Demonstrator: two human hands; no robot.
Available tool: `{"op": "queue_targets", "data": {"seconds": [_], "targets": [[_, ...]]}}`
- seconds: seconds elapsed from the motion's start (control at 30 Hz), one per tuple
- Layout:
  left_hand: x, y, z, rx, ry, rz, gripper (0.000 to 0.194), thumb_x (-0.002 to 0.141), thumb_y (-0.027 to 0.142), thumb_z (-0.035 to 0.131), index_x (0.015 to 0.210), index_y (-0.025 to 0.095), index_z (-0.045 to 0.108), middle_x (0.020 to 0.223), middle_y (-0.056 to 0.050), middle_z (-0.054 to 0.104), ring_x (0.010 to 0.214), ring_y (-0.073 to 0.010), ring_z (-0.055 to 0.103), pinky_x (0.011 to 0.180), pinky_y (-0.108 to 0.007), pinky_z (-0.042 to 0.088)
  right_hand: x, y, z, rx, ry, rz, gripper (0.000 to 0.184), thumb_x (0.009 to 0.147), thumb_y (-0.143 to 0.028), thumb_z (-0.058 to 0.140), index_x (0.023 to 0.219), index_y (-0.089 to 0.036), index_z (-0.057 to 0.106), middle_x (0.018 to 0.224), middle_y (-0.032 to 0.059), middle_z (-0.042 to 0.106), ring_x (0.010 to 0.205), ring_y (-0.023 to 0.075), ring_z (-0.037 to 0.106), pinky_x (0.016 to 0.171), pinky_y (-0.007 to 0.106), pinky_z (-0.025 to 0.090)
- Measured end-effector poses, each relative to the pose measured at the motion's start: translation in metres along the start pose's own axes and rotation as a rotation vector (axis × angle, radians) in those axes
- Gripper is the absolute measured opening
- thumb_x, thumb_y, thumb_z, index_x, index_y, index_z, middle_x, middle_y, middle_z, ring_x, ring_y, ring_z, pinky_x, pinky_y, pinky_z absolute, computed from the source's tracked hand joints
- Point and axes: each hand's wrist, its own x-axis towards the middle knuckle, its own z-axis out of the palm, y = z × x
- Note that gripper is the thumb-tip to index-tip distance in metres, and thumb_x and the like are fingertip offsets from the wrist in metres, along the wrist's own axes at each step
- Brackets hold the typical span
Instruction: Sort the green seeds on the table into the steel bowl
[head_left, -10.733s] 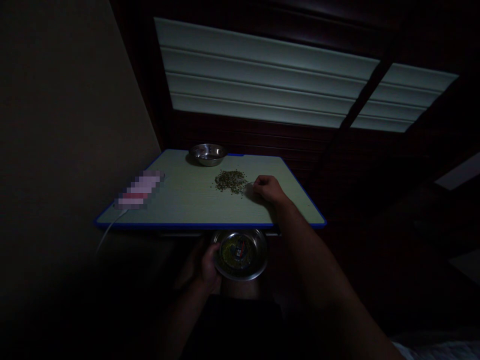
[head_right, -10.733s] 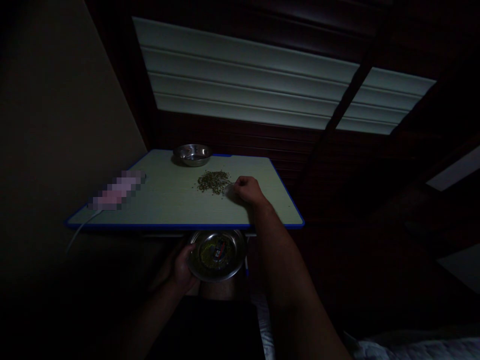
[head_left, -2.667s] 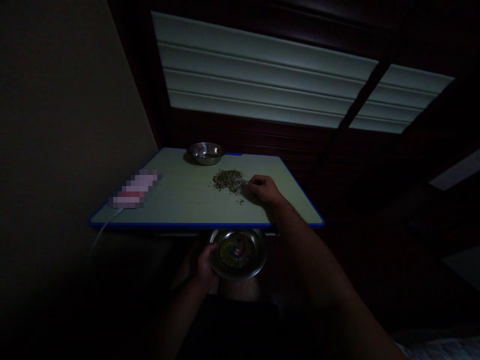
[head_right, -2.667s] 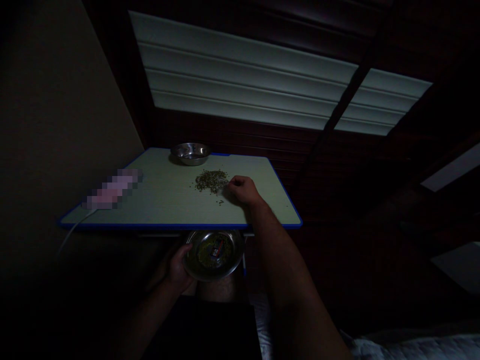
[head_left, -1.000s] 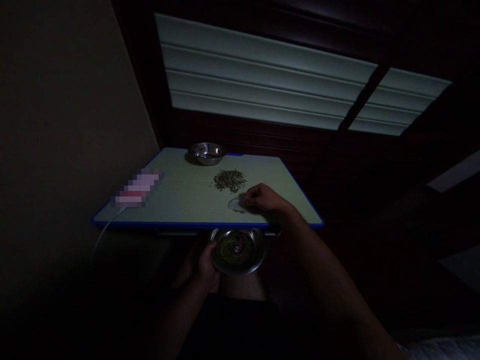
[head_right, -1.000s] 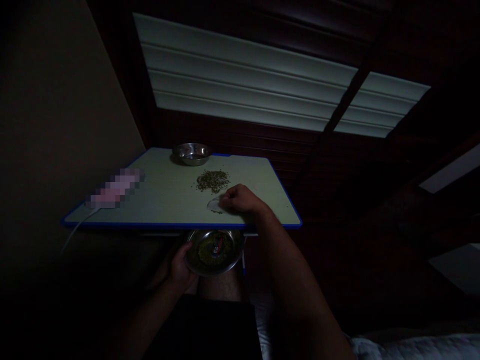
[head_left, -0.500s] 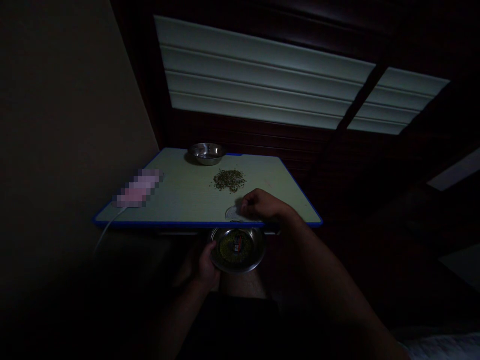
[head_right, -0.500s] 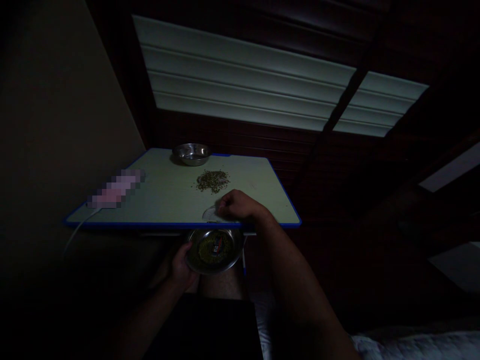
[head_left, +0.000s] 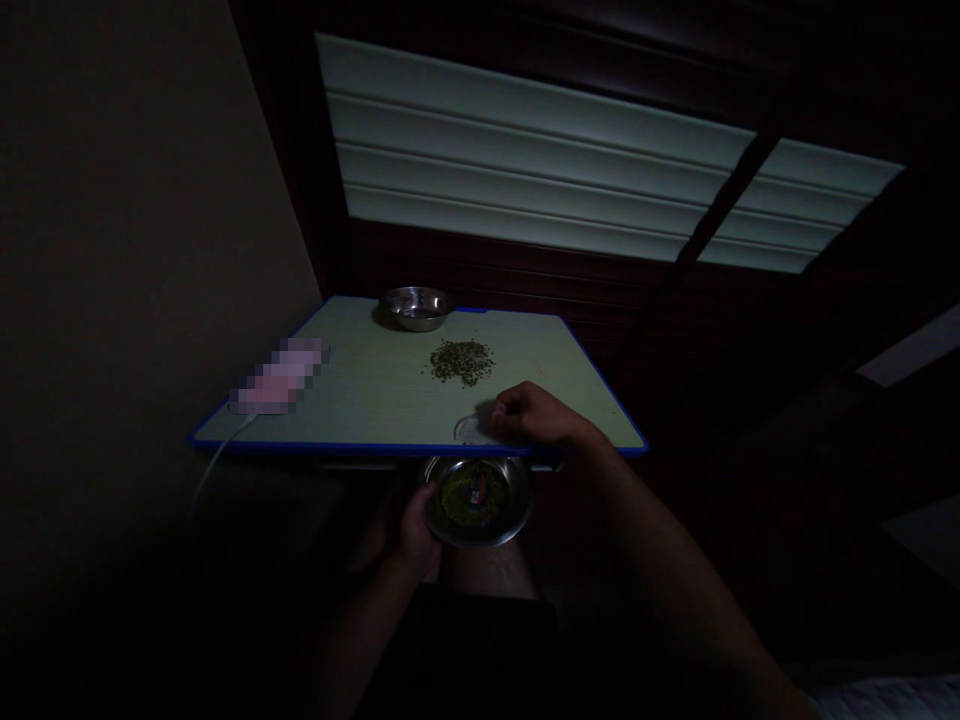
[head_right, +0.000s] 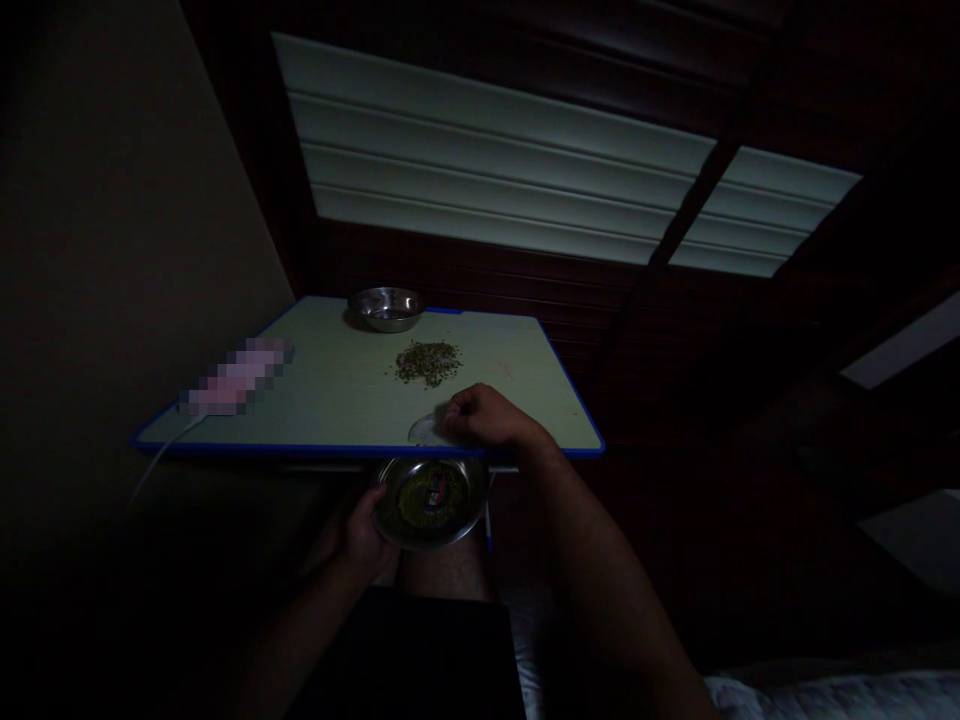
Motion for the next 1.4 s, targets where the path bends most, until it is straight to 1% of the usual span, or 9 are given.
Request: {"op": "queue_targets", "data": {"seconds": [0.17, 0.3, 0.5, 0.63, 0.8, 0.93, 1.13, 1.3, 1.4], "targets": [[0.000, 0.001, -0.002, 0.006, -0.019, -0.001, 0.022, 0.074, 0.028, 0.061, 0.083, 0.015, 0.075, 0.085, -0.011, 0.079, 0.103, -0.0311, 0.070, 0.092, -0.041, 0.054, -0.001, 0.006, -0.007, -0.087, 0.044, 0.014, 0.014, 0.065, -0.029, 0.065, 0.064, -0.015, 0.062, 0.056, -0.0015, 0.056, 0.053, 0.0102, 0.045, 0.053, 0.025, 0.035], [0.000, 0.001, -0.001, 0.004, -0.007, -0.004, 0.021, 0.074, 0.028, 0.060, 0.081, 0.015, 0.075, 0.082, -0.010, 0.078, 0.099, -0.0303, 0.071, 0.093, -0.041, 0.054, 0.001, 0.005, -0.006, -0.159, 0.001, 0.019, 0.013, 0.066, -0.028, 0.064, 0.065, -0.015, 0.064, 0.056, -0.0016, 0.056, 0.053, 0.0103, 0.046, 0.053, 0.025, 0.034], [0.002, 0.001, -0.002, 0.005, -0.012, 0.007, 0.021, 0.072, 0.028, 0.061, 0.082, 0.016, 0.075, 0.083, -0.009, 0.079, 0.095, -0.0303, 0.072, 0.091, -0.042, 0.055, 0.004, 0.000, 0.001, -0.114, -0.039, -0.009, 0.014, 0.067, -0.029, 0.063, 0.067, -0.015, 0.063, 0.058, -0.0024, 0.054, 0.054, 0.0092, 0.044, 0.056, 0.024, 0.035], [0.002, 0.000, -0.003, 0.002, -0.019, 0.001, 0.023, 0.073, 0.028, 0.061, 0.084, 0.015, 0.075, 0.084, -0.011, 0.078, 0.099, -0.0317, 0.071, 0.092, -0.042, 0.055, 0.001, 0.008, -0.008, -0.067, -0.026, 0.007, 0.018, 0.067, -0.033, 0.064, 0.068, -0.015, 0.062, 0.059, -0.0023, 0.054, 0.054, 0.0095, 0.044, 0.054, 0.025, 0.034], [0.001, 0.000, -0.003, -0.002, -0.007, 0.000, 0.021, 0.072, 0.028, 0.062, 0.082, 0.015, 0.075, 0.082, -0.010, 0.078, 0.098, -0.0315, 0.071, 0.092, -0.042, 0.055, -0.002, 0.014, -0.020, -0.130, -0.045, 0.045, 0.018, 0.066, -0.034, 0.063, 0.065, -0.015, 0.061, 0.056, -0.0027, 0.053, 0.051, 0.0094, 0.043, 0.052, 0.025, 0.033], [0.002, 0.000, -0.003, 0.000, -0.015, -0.003, 0.022, 0.072, 0.029, 0.062, 0.082, 0.014, 0.075, 0.084, -0.012, 0.078, 0.101, -0.0325, 0.070, 0.093, -0.042, 0.054, 0.002, 0.007, -0.016, -0.161, -0.078, 0.052, 0.015, 0.064, -0.030, 0.063, 0.061, -0.015, 0.060, 0.053, -0.0030, 0.051, 0.050, 0.0087, 0.042, 0.052, 0.025, 0.032], [0.002, -0.001, -0.001, 0.010, 0.027, -0.003, 0.022, 0.072, 0.030, 0.061, 0.083, 0.017, 0.074, 0.084, -0.011, 0.078, 0.106, -0.0343, 0.069, 0.095, -0.047, 0.053, 0.003, 0.000, -0.008, -0.083, -0.091, 0.035, 0.014, 0.063, -0.028, 0.062, 0.059, -0.016, 0.058, 0.050, -0.0030, 0.050, 0.049, 0.0091, 0.041, 0.053, 0.026, 0.032], [0.005, -0.004, -0.006, -0.019, -0.034, 0.027, 0.025, 0.069, 0.032, 0.063, 0.085, 0.016, 0.074, 0.086, -0.011, 0.078, 0.105, -0.0339, 0.069, 0.095, -0.046, 0.052, 0.002, 0.001, -0.007, -0.073, -0.095, 0.009, 0.014, 0.065, -0.029, 0.063, 0.064, -0.016, 0.060, 0.054, -0.0026, 0.053, 0.052, 0.0092, 0.043, 0.054, 0.025, 0.034], [0.009, -0.006, -0.009, -0.015, -0.040, 0.038, 0.025, 0.068, 0.032, 0.065, 0.084, 0.016, 0.074, 0.085, -0.010, 0.078, 0.103, -0.0336, 0.069, 0.094, -0.045, 0.052, 0.003, 0.003, -0.007, -0.077, -0.098, 0.006, 0.015, 0.065, -0.030, 0.062, 0.065, -0.015, 0.061, 0.056, -0.0024, 0.053, 0.053, 0.0092, 0.043, 0.054, 0.025, 0.034]]}}
